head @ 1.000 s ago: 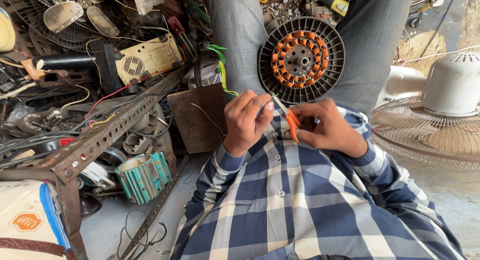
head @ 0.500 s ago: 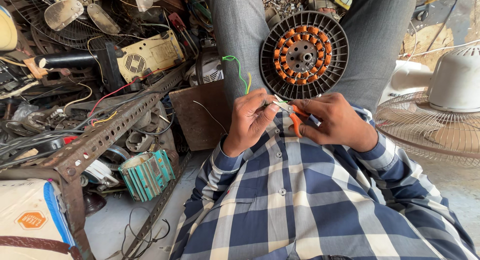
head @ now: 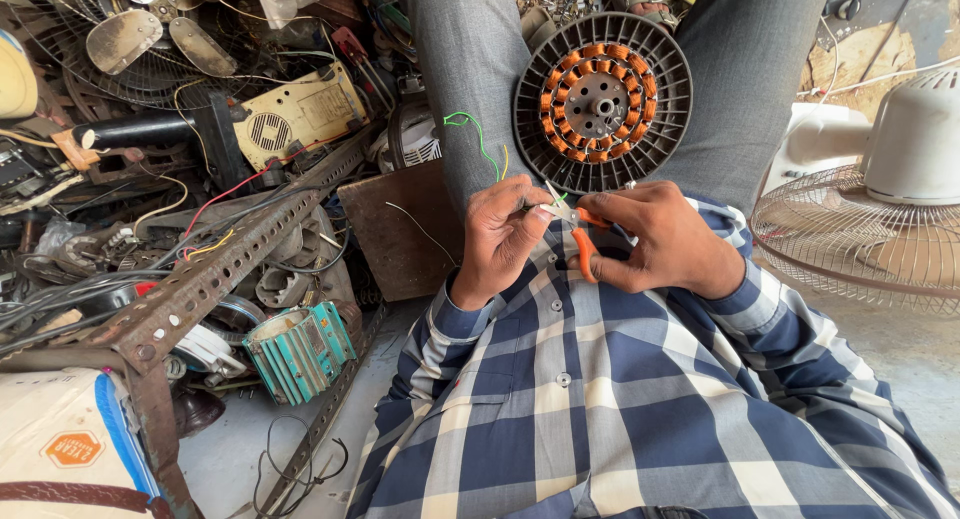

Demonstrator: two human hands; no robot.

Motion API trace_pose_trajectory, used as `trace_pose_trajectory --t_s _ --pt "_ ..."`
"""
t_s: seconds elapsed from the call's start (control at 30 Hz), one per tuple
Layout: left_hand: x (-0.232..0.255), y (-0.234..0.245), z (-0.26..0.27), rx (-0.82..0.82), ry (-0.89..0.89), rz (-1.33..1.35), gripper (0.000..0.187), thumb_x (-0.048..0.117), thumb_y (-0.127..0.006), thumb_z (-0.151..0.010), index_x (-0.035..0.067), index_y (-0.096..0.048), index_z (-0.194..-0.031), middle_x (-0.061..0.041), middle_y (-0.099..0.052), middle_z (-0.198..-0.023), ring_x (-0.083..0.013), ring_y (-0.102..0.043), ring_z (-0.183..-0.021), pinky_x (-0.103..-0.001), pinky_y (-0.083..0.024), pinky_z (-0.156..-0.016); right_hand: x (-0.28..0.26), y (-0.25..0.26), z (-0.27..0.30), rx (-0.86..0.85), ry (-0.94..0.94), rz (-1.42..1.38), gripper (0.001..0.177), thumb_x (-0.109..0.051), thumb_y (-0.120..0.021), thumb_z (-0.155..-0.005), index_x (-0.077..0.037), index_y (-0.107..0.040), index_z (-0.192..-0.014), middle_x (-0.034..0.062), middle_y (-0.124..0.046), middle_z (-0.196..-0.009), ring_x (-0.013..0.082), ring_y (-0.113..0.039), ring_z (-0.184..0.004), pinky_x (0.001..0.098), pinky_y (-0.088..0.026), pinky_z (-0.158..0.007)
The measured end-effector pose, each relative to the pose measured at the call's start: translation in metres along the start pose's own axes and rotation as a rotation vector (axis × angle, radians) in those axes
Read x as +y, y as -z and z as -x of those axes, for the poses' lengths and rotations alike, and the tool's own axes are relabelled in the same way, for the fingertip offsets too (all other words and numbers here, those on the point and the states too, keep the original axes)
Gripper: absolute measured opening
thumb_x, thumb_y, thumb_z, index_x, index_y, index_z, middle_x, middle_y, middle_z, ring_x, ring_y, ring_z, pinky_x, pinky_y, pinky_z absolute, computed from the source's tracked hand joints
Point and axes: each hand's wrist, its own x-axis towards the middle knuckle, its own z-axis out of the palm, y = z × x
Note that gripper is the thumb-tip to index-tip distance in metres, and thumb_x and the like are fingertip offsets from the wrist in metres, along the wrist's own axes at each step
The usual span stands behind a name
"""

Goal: The person is repairing an electric motor stator by hand. They use scissors to cut and strip wires, then insert and secure them into the stator slots.

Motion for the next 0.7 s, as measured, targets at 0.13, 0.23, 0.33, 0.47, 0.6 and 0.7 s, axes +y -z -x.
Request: trace_pose_trajectory --t_s 0.13,0.23,0.33,0.47,0.6,0.7 --pt "-0.004 0.000 0.005 0.006 -0.009 -0.009 0.022 0.017 -0.063 -0.105 -0.003 -0.066 -0.097 0.000 -0.050 -0.076 -0.0048 -0.042 -0.065 -0.025 -0.033 -0.059 0.000 -0.001 -0.002 0.084 0.106 -0.015 0.050 -0.022 -0.082 -0.071 0.003 -0.067 -0.113 0.0144 -0.068 -0.077 0.0307 -0.068 -0.064 0.0385 -0.053 -0.059" --pt "-0.006 0.001 0.009 -0.014 0.078 0.086 0.025 0.021 -0.063 -0.106 -0.002 -0.066 -0.096 0.001 -0.051 -0.075 -0.0039 -0.041 -0.065 -0.024 -0.031 -0.058 0.002 -0.001 -0.004 0.119 0.161 0.033 0.050 -0.019 -0.079 -0.074 0.001 -0.066 -0.118 0.0141 -0.070 -0.086 0.0313 -0.069 -0.070 0.0394 -0.055 -0.064" --pt "-0.011 0.001 0.013 -0.043 0.282 0.302 0.026 0.022 -0.063 -0.106 0.000 -0.066 -0.093 0.002 -0.051 -0.072 -0.0027 -0.039 -0.062 -0.022 -0.029 -0.055 0.005 0.003 -0.003 0.110 0.188 0.108 0.052 -0.017 -0.078 -0.074 0.000 -0.066 -0.122 0.0122 -0.069 -0.087 0.0301 -0.067 -0.071 0.0403 -0.055 -0.066" --pt "-0.019 0.002 0.014 -0.062 0.593 0.691 0.021 0.018 -0.065 -0.100 -0.002 -0.067 -0.096 0.004 -0.050 -0.072 -0.0025 -0.037 -0.057 -0.022 -0.025 -0.050 0.008 0.008 -0.005 0.120 0.219 0.291 0.052 -0.017 -0.081 -0.075 -0.003 -0.069 -0.123 0.0080 -0.068 -0.085 0.0258 -0.062 -0.066 0.0389 -0.051 -0.061" --pt "-0.024 0.003 0.017 -0.114 0.752 0.937 0.014 0.014 -0.065 -0.097 0.000 -0.066 -0.098 0.000 -0.055 -0.077 -0.0053 -0.036 -0.055 -0.024 -0.026 -0.050 0.009 0.015 -0.007 0.131 0.296 0.373 0.055 -0.019 -0.084 -0.074 -0.004 -0.069 -0.125 0.0063 -0.066 -0.088 0.0238 -0.061 -0.070 0.0373 -0.049 -0.064" --pt "-0.024 0.002 0.020 -0.138 0.790 1.009 0.011 0.011 -0.066 -0.100 0.000 -0.066 -0.100 0.002 -0.051 -0.075 -0.0038 -0.033 -0.057 -0.024 -0.026 -0.051 0.012 0.017 -0.007 0.138 0.342 0.385 0.056 -0.017 -0.085 -0.075 -0.003 -0.068 -0.127 0.0052 -0.065 -0.087 0.0234 -0.060 -0.072 0.0373 -0.050 -0.065"
